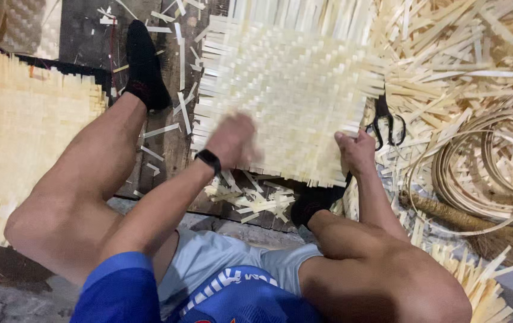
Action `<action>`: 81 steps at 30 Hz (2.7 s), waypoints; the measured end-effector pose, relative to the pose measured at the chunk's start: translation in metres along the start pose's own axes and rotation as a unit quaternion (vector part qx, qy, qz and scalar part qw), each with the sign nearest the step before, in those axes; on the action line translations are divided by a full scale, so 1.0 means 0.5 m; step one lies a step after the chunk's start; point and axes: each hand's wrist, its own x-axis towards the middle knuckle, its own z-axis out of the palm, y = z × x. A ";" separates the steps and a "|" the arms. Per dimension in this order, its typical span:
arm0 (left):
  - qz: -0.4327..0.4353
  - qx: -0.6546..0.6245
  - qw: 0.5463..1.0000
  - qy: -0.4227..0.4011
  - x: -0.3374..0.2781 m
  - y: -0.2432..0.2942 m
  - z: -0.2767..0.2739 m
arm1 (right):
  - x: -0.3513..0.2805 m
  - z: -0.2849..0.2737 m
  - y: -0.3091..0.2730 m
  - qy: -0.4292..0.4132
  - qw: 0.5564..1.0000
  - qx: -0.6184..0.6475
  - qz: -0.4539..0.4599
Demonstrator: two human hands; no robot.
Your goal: The person weaves bamboo strips by hand to form a base, then uses a wooden mold and a pair of shears to trim the excess material around the edges.
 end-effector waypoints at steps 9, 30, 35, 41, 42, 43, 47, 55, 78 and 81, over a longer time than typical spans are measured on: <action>-0.135 -0.210 0.928 0.276 0.115 -0.074 0.083 | -0.046 0.082 -0.004 0.112 0.890 -0.351 -0.269; -0.094 -0.102 0.956 0.257 0.078 -0.003 -0.002 | -0.005 0.081 0.015 0.134 0.902 -0.285 -0.295; 0.185 -0.013 0.967 0.173 0.091 0.053 0.049 | -0.008 0.078 0.011 0.129 0.895 -0.307 -0.298; 0.172 -0.007 0.970 0.173 0.098 0.035 0.062 | 0.000 0.080 0.018 0.136 0.886 -0.320 -0.307; 0.165 -0.013 0.974 0.153 0.093 0.036 0.058 | -0.004 0.078 0.018 0.132 0.889 -0.322 -0.298; 0.157 -0.018 0.978 0.133 0.089 0.038 0.053 | -0.006 0.077 0.017 0.132 0.889 -0.322 -0.296; 0.137 -0.015 0.985 0.100 0.082 0.051 0.049 | -0.013 0.083 0.013 0.148 0.873 -0.310 -0.345; 0.150 -0.021 0.975 0.161 0.074 0.056 0.049 | -0.022 0.085 0.000 0.188 0.874 -0.302 -0.332; 0.116 0.012 0.982 0.147 0.079 0.082 0.050 | -0.133 -0.366 0.322 0.356 0.821 -0.432 -0.114; 0.082 -0.011 0.988 0.128 0.074 0.109 0.001 | -0.190 -0.358 0.156 0.373 0.778 -0.452 -0.228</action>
